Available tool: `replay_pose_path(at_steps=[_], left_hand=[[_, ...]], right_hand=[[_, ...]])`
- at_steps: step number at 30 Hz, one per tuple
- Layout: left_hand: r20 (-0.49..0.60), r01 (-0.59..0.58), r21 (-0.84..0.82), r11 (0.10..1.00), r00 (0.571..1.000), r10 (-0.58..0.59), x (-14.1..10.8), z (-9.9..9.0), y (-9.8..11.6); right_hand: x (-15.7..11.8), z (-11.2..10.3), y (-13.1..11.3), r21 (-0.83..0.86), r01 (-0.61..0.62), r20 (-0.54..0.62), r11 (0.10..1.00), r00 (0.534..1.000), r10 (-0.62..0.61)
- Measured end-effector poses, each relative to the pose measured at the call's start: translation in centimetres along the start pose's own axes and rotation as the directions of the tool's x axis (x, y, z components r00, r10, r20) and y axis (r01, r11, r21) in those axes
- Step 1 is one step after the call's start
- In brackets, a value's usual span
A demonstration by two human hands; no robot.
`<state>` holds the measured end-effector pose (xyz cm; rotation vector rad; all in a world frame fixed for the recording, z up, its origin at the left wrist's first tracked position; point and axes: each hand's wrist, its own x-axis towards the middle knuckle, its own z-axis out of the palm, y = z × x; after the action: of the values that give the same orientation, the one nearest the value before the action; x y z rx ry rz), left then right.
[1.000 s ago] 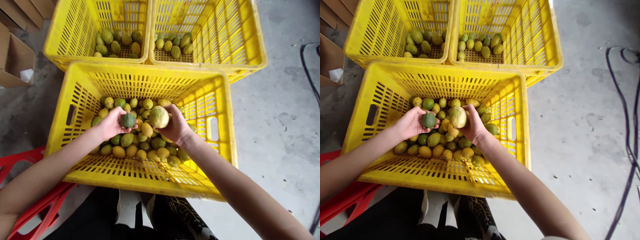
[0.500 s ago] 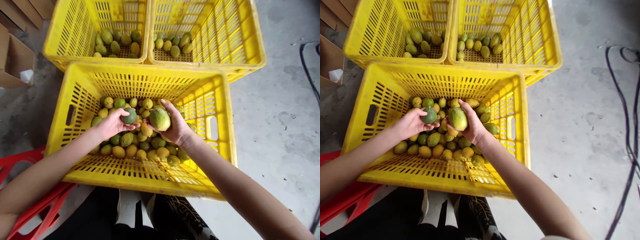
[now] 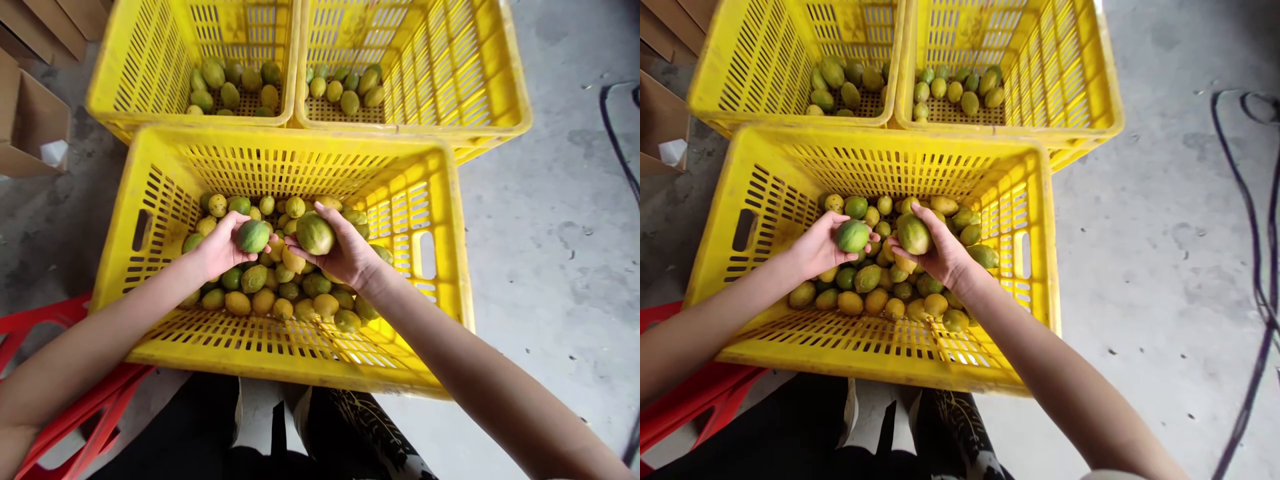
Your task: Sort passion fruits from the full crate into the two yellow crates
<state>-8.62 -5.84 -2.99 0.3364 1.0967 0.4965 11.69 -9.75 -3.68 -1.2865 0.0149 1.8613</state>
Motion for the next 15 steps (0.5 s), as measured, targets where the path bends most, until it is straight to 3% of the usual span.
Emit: replay_pose_path(at_steps=[15], left_hand=[[0.124,-0.044,0.011,0.999,0.991,0.043,-0.64,0.04,0.07]], right_hand=[[-0.43,0.65,0.07,-0.003,0.065,0.011,0.998,0.998,-0.065]])
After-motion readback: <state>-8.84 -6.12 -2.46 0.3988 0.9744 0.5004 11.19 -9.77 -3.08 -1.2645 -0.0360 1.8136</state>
